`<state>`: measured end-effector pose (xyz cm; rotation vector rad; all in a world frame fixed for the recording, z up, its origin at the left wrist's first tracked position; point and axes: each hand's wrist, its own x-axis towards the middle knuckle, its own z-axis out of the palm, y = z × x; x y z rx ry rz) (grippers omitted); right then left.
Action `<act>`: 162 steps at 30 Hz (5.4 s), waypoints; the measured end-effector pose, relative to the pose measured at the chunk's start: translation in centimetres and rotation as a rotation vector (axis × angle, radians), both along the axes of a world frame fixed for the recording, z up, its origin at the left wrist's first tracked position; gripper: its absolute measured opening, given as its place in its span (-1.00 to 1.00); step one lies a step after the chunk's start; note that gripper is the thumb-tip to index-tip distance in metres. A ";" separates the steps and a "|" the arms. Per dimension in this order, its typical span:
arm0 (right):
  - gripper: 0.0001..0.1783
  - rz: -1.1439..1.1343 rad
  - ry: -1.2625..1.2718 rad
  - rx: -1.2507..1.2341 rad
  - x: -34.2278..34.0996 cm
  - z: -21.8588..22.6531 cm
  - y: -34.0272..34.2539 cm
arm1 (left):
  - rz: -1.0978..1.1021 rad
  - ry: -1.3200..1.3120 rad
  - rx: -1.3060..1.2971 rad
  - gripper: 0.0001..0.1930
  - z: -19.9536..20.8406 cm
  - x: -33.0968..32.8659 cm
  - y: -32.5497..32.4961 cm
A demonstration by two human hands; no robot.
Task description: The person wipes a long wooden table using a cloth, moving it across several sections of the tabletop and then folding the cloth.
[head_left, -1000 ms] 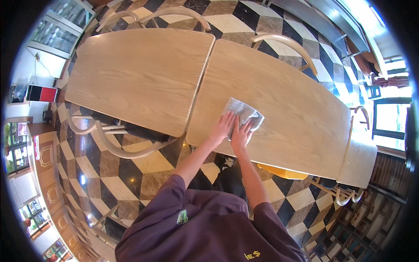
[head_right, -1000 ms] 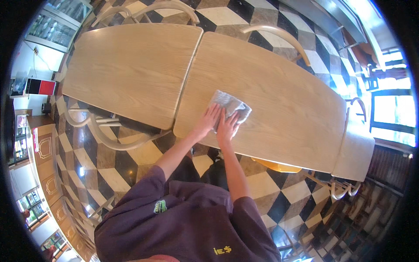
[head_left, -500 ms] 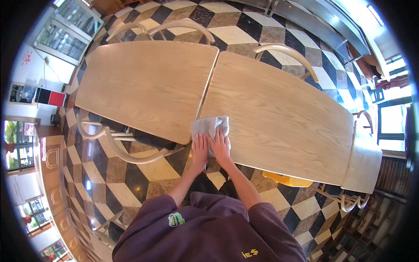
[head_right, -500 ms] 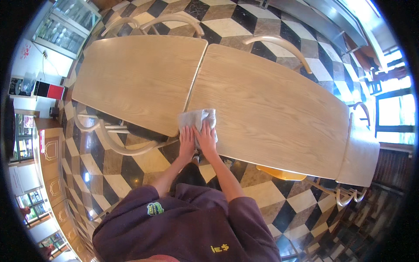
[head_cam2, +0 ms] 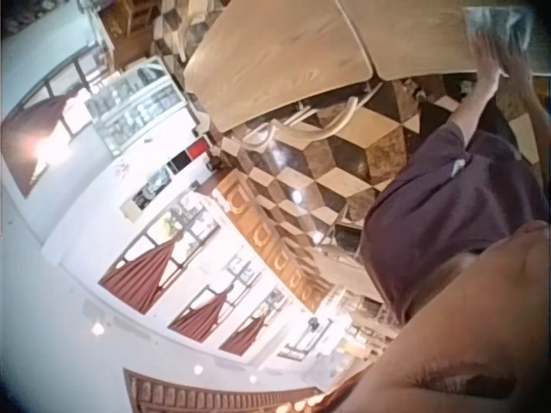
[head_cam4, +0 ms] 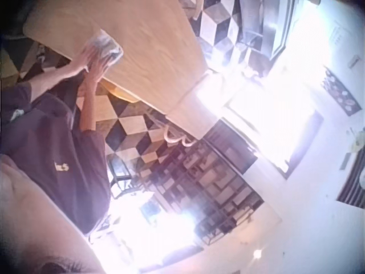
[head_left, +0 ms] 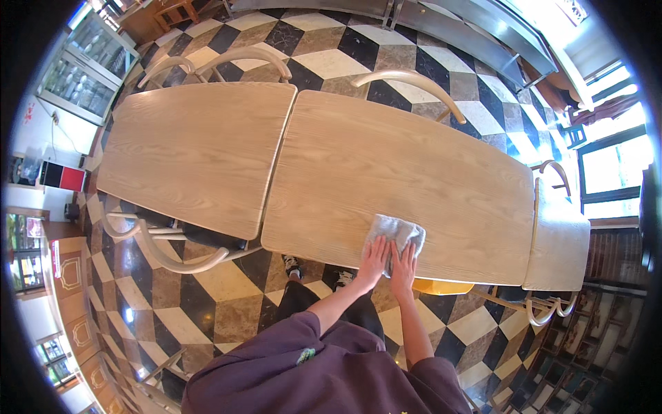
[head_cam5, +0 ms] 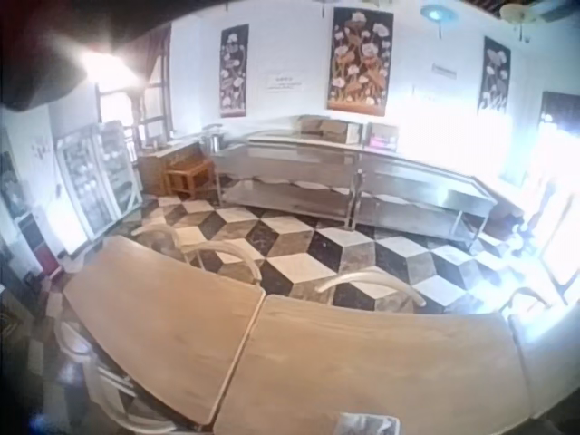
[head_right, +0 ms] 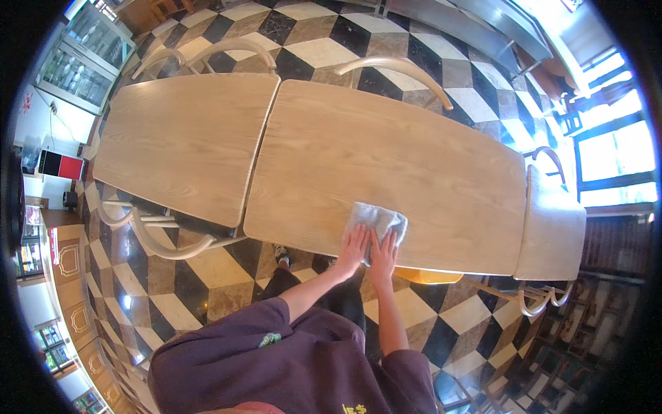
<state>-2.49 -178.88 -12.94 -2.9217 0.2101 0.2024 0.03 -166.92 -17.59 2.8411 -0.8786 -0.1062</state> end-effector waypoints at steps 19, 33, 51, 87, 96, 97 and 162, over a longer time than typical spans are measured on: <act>-0.36 0.064 -0.100 0.058 10.7 -4.6 33.7 | 0.002 -0.101 0.084 -0.32 0.7 10.5 34.8; -0.30 0.338 -0.075 0.083 10.7 -1.2 29.0 | 0.356 0.077 -0.085 -0.30 0.1 6.3 30.1; -0.16 -0.236 -0.016 0.184 11.6 -3.3 40.0 | -0.173 -0.248 0.009 -0.39 -0.3 14.8 39.3; -0.09 -0.049 0.002 0.117 12.1 0.2 53.1 | -0.054 -0.056 0.064 -0.37 0.4 13.4 52.5; -0.21 -0.118 -0.001 0.126 12.8 -3.2 60.3 | -0.148 -0.113 -0.044 -0.39 0.5 15.6 60.5; -0.22 -0.089 0.013 0.136 13.9 -3.2 62.6 | -0.113 -0.115 -0.029 -0.40 0.1 16.0 62.9; -0.35 0.339 -0.111 0.071 29.0 -5.3 108.7 | 0.231 -0.026 -0.096 -0.25 0.8 24.6 111.7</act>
